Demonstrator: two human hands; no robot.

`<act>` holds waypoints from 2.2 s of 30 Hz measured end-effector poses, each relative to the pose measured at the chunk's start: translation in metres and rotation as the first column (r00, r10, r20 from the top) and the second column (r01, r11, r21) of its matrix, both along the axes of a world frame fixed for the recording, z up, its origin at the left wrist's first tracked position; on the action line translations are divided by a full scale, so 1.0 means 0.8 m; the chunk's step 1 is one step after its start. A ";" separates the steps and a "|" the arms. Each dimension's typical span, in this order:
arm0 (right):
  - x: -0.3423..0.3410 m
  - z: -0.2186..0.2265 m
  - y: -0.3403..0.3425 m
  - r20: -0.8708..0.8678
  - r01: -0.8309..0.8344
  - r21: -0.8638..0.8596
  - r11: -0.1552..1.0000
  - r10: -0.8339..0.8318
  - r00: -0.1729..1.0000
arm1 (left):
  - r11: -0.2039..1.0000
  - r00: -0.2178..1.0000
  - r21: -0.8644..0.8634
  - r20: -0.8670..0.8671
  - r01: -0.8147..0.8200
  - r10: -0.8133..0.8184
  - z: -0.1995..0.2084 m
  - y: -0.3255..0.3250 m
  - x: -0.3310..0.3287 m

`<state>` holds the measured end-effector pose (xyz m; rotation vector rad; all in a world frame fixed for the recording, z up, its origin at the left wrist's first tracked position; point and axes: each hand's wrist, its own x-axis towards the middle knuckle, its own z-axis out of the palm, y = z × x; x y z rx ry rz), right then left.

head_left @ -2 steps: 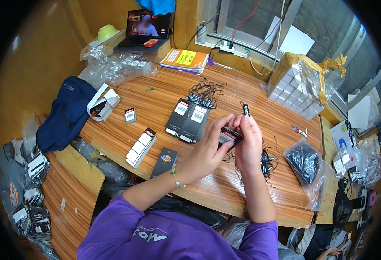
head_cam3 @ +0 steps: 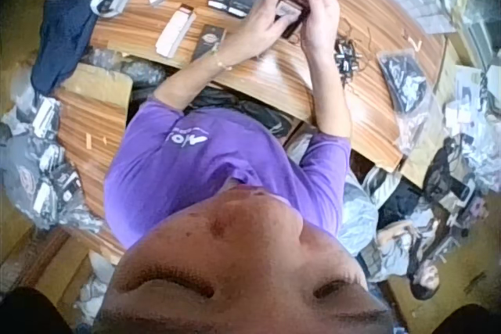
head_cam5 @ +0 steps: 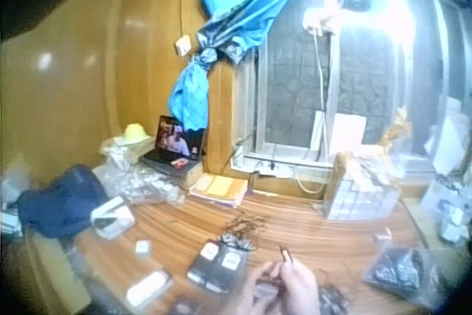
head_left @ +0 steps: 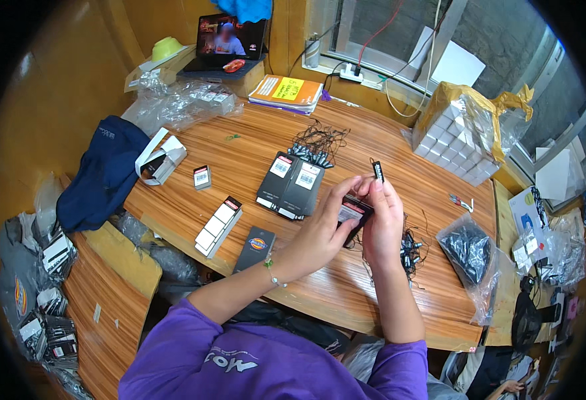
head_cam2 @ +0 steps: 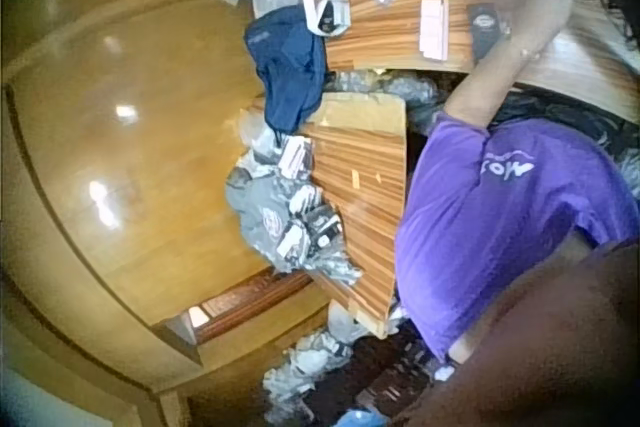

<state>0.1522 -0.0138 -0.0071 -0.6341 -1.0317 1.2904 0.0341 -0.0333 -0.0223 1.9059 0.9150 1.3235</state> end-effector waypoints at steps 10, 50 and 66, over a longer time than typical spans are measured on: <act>-0.014 0.011 0.066 0.182 -0.039 -0.150 0.988 0.066 0.981 | 0.963 0.990 -0.233 -0.011 0.137 -0.144 -0.006 0.060 -0.077; -0.020 -0.099 0.363 0.422 0.046 -0.547 0.836 0.228 0.877 | 0.856 0.968 -0.507 -0.248 -0.102 -0.031 -0.057 0.131 -0.145; 0.033 -0.023 0.165 0.619 -0.056 -0.280 0.958 0.225 0.752 | 0.976 0.950 -0.097 -0.264 -0.197 0.166 -0.007 0.036 -0.137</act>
